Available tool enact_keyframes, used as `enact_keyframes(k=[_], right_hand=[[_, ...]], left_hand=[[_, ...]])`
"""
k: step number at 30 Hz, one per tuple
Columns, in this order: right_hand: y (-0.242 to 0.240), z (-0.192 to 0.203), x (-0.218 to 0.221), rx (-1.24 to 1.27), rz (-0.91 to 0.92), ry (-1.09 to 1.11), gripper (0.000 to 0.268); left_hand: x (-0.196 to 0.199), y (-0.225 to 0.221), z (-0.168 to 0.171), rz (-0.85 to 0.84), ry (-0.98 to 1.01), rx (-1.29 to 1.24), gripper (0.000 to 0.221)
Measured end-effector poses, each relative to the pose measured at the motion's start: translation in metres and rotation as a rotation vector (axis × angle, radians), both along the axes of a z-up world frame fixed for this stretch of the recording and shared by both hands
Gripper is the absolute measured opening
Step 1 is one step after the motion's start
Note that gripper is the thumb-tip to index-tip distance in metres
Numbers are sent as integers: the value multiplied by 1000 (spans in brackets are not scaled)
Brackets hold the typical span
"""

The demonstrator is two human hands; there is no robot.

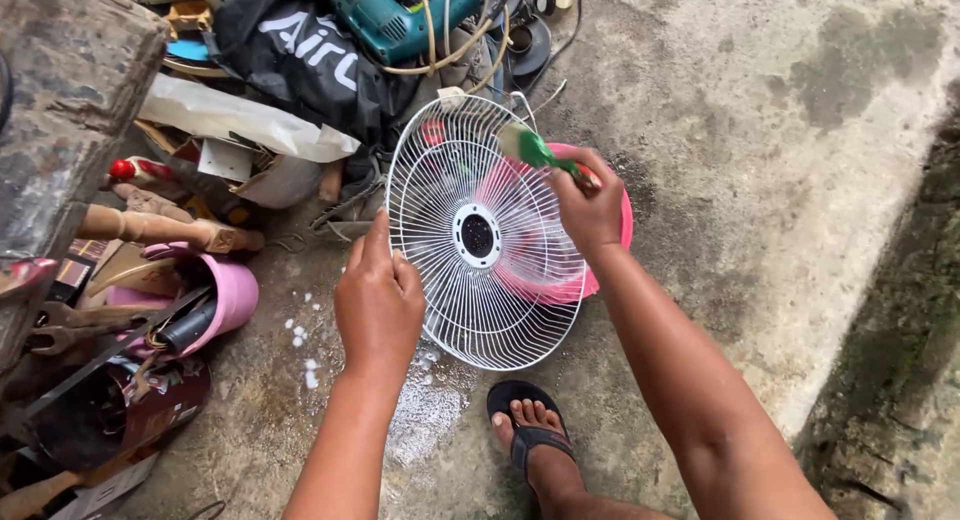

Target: Cleaning a metal fan grill using a brush and soapy water in a workshop environment.

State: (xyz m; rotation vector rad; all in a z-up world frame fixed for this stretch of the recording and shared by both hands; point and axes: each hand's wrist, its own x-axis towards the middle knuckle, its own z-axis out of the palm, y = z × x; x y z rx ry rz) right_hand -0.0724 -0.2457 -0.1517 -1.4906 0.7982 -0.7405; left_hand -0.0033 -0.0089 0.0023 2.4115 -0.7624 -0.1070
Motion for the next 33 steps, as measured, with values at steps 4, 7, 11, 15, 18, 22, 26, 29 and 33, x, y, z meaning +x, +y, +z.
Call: enact_keyframes(k=[4, 7, 11, 15, 18, 22, 26, 29, 33], right_hand=[[-5, -29, -71, -420, 99, 361, 22], [40, 10, -103, -505, 243, 641, 15], [72, 58, -107, -448, 427, 701, 14], [80, 89, -75, 8, 568, 263, 17], [65, 88, -31, 256, 460, -48, 22], [30, 54, 18, 248, 143, -123, 22], [24, 42, 35, 111, 4, -75, 20], [49, 52, 16, -57, 193, -161, 28], [78, 69, -46, 256, 557, -219, 19]], left_hand=[[-4, -3, -13, 27, -111, 17, 45], [-9, -11, -3, 66, -116, 43, 46], [-6, -9, -10, 87, -75, 94, 47], [-5, -11, -3, 77, -50, 85, 47], [-2, -8, -11, 58, -50, 61, 47], [-4, -7, -10, 53, -13, 73, 47], [-5, -5, -13, 29, -35, 43, 45], [-5, 1, -29, 33, 1, 43, 44], [1, 12, -40, 71, -75, 2, 43]])
